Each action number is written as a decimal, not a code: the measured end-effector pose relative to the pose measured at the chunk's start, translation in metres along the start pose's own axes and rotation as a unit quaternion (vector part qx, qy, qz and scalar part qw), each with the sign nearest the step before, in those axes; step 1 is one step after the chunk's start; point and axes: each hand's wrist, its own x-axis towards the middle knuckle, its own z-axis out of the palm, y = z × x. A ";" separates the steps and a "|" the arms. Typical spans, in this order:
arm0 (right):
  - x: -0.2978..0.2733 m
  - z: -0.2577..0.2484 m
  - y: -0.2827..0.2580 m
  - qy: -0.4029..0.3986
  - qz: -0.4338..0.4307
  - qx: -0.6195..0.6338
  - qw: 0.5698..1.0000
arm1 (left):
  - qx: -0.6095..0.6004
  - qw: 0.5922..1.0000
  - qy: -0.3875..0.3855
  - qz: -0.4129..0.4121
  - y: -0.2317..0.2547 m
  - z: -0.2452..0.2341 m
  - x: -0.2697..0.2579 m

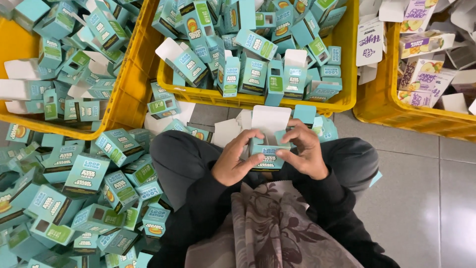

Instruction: Folding small cardboard boxes from flat to assembled state.

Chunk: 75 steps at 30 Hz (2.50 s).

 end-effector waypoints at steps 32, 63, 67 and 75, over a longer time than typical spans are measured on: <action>-0.007 0.037 0.026 0.075 -0.067 -0.051 0.994 | 0.111 0.972 0.144 -0.151 -0.010 0.031 -0.011; -0.016 0.032 -0.006 0.019 0.089 -0.212 0.973 | 0.145 0.970 0.127 -0.148 -0.036 0.049 -0.014; -0.041 0.024 0.015 0.035 0.067 -0.238 0.968 | 0.147 0.966 0.117 -0.177 -0.052 0.073 -0.019; -0.065 0.013 0.047 0.061 0.096 -0.117 0.987 | 0.156 0.968 0.063 -0.188 -0.053 0.081 -0.004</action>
